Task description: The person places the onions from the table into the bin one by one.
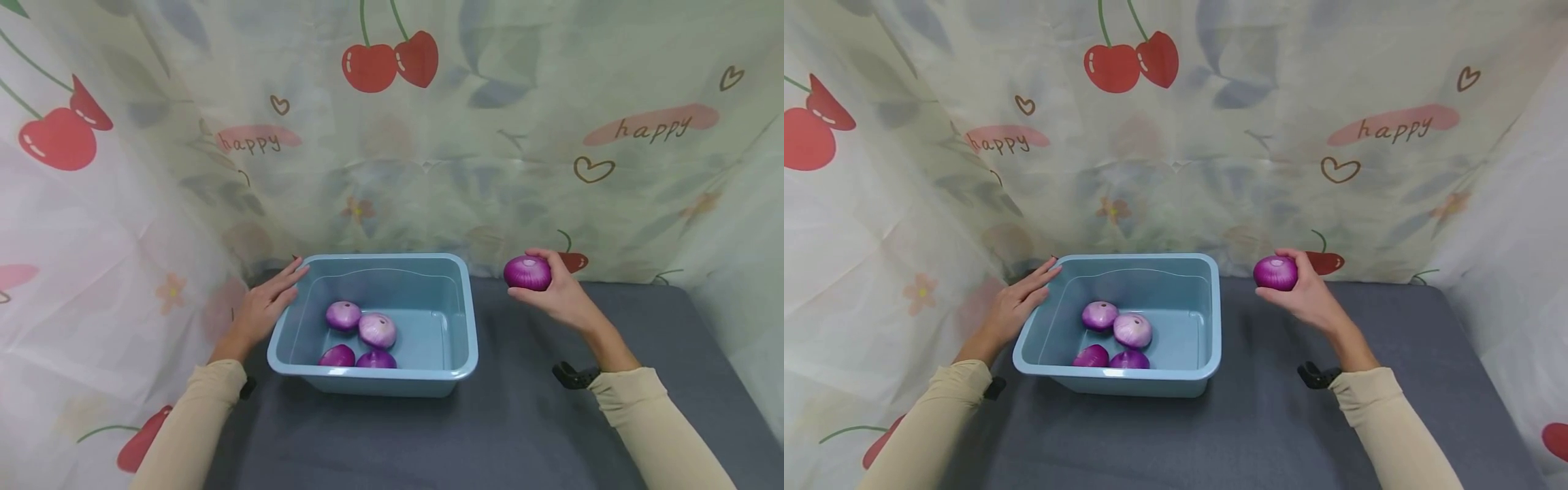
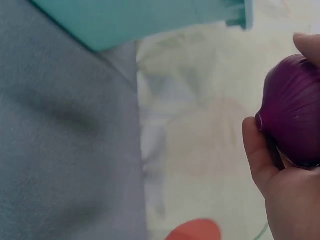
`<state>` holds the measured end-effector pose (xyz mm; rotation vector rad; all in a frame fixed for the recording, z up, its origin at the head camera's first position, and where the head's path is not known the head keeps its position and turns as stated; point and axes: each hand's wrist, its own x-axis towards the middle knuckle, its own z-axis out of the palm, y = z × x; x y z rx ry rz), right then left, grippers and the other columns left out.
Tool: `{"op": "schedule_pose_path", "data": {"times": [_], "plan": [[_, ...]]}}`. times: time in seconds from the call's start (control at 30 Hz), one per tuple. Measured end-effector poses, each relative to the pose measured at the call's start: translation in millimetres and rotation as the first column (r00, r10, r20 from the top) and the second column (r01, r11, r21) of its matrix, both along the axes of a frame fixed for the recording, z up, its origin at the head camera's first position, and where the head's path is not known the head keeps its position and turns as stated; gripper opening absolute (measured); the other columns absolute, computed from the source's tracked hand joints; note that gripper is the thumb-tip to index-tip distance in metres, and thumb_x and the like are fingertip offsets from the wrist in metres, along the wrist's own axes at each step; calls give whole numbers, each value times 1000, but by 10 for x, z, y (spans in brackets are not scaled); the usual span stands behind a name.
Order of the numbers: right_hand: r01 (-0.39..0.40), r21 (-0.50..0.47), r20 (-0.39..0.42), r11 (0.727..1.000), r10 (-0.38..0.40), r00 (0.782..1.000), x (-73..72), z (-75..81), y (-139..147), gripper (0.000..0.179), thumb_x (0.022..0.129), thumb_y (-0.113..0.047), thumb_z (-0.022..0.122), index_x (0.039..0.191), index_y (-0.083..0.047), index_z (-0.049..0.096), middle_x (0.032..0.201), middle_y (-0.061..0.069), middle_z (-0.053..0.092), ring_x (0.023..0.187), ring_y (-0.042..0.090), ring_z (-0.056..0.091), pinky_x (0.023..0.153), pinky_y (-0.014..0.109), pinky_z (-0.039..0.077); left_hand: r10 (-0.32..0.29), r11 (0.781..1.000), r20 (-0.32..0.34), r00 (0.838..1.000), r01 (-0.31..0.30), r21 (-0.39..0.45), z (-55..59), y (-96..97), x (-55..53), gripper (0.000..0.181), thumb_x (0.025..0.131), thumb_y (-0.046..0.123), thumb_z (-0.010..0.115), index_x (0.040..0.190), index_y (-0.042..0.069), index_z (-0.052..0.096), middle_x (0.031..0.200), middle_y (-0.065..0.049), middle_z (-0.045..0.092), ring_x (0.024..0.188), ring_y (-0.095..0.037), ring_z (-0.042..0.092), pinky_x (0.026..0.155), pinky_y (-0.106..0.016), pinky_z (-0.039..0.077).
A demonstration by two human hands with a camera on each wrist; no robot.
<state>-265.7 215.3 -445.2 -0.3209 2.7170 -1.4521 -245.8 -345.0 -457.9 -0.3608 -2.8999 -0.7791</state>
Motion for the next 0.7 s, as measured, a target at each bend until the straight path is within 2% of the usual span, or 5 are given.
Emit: {"op": "schedule_pose_path", "data": {"times": [0.17,0.33,0.5,0.7], "plan": [[-26,6,-21,1000,26,999,19,156,-112,90,89,-33,79,157,-15,24,153,23,36,130,45,46,93,59,58,4,1000,1,1000,-4,4,-15,1,0,48,107,47,42,155,50,35,168,15,29,153,-33,37,117,-70,31],[-97,-3,-78,995,96,992,32,418,-259,84,87,-27,82,153,-15,32,151,19,40,129,42,48,92,59,58,0,1000,8,1000,-1,12,-8,7,6,48,108,47,41,155,49,34,168,15,29,154,-34,36,117,-71,30],[-222,8,-124,975,221,967,12,716,-429,76,84,-20,83,147,-12,40,148,16,45,126,38,52,91,54,60,-2,1000,11,1000,2,22,13,12,8,48,108,48,41,155,49,35,168,16,28,154,-34,35,118,-71,29],[-340,-22,-96,940,336,937,-42,1017,-693,70,83,-16,82,143,-15,47,144,10,50,123,31,56,87,42,62,16,999,20,1000,-17,30,13,10,6,46,107,52,39,153,54,34,167,19,28,156,-30,33,118,-70,29]]}}
